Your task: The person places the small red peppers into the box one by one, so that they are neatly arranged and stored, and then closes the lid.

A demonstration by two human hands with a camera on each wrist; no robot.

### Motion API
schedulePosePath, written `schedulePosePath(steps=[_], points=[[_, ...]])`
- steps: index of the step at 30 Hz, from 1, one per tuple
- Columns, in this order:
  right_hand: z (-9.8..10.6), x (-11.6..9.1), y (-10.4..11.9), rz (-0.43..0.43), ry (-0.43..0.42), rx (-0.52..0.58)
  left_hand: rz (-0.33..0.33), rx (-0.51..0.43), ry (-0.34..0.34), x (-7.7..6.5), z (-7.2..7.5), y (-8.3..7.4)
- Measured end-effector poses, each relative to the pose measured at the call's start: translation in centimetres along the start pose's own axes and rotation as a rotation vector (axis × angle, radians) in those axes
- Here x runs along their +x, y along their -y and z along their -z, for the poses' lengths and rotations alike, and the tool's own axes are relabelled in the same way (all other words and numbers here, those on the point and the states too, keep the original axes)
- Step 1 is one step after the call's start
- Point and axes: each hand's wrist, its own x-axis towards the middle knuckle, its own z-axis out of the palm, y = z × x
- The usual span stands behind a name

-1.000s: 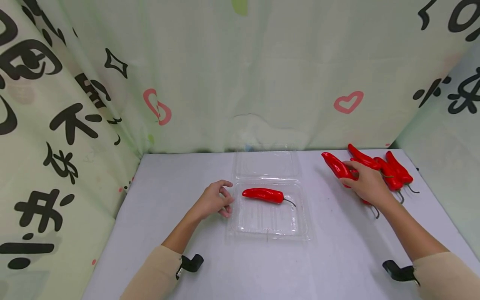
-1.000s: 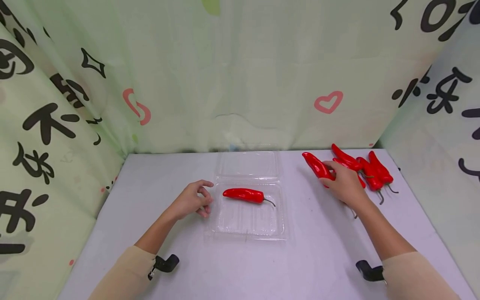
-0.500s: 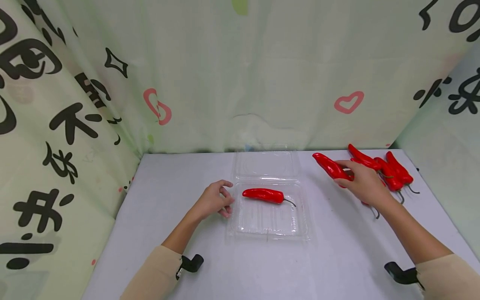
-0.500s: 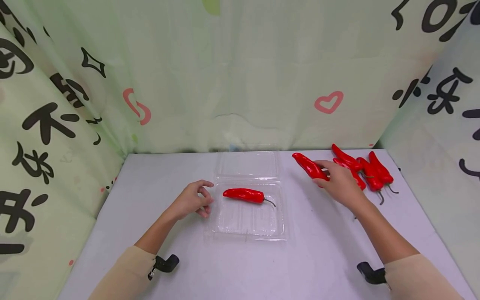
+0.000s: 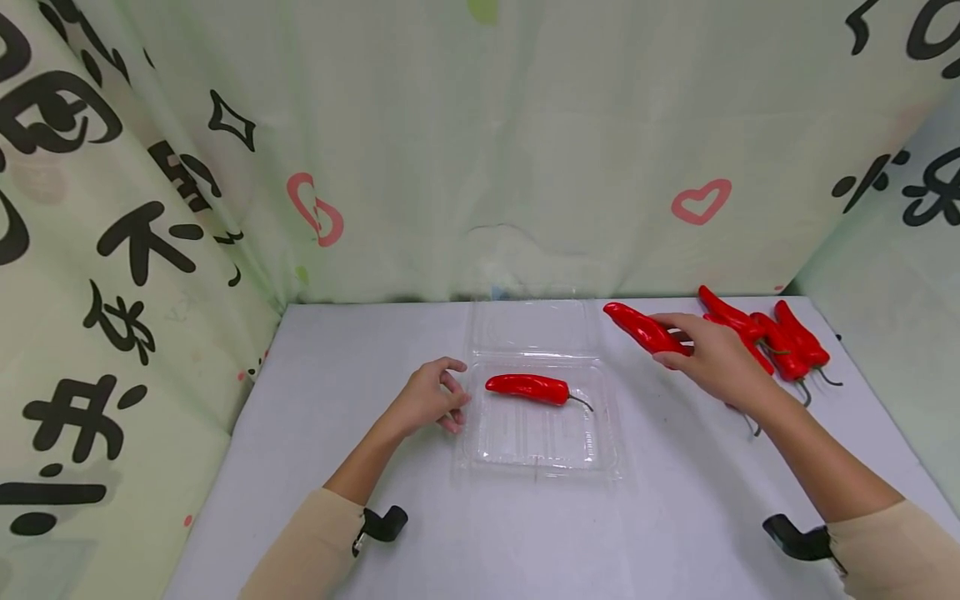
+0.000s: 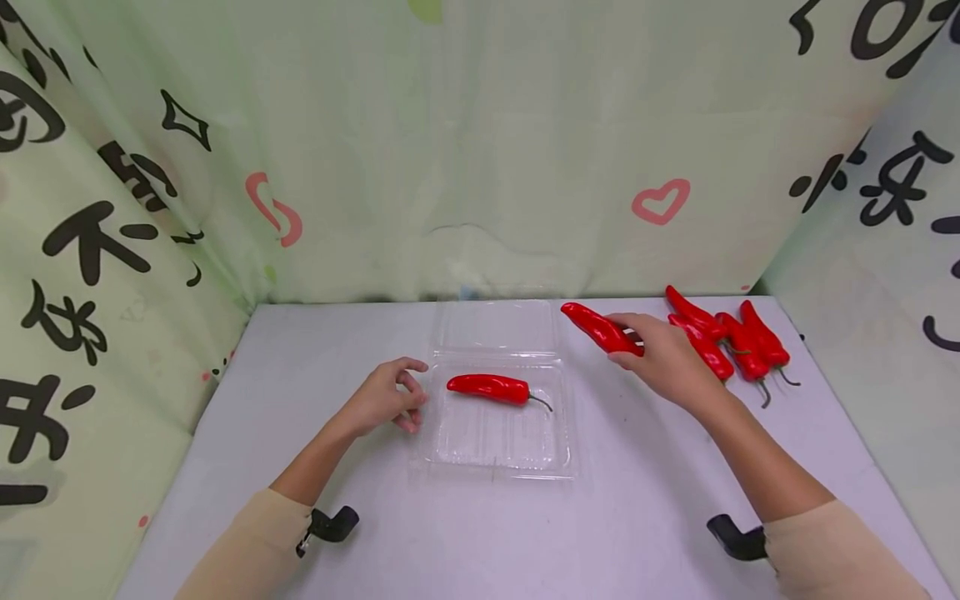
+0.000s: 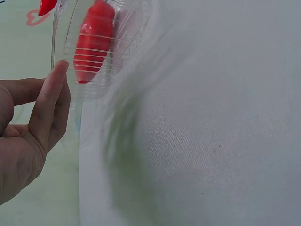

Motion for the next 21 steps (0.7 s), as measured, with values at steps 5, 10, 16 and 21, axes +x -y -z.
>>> schedulePosePath(steps=[5, 10, 16, 21], points=[[0.1, 0.1, 1.2, 0.015, 0.036, 0.012, 0.003, 0.01, 0.005, 0.1, 0.1, -0.1], [-0.1, 0.3, 2.3, 0.071, 0.051, -0.003, 0.005, 0.01, 0.006, 0.1, 0.1, -0.2], [-0.6, 0.4, 3.3, 0.111, 0.066, -0.025, 0.009, 0.013, 0.004, 0.0, 0.1, -0.2], [-1.1, 0.4, 4.5, 0.145, 0.092, -0.024, 0.006, 0.014, 0.004, 0.1, 0.1, -0.1]])
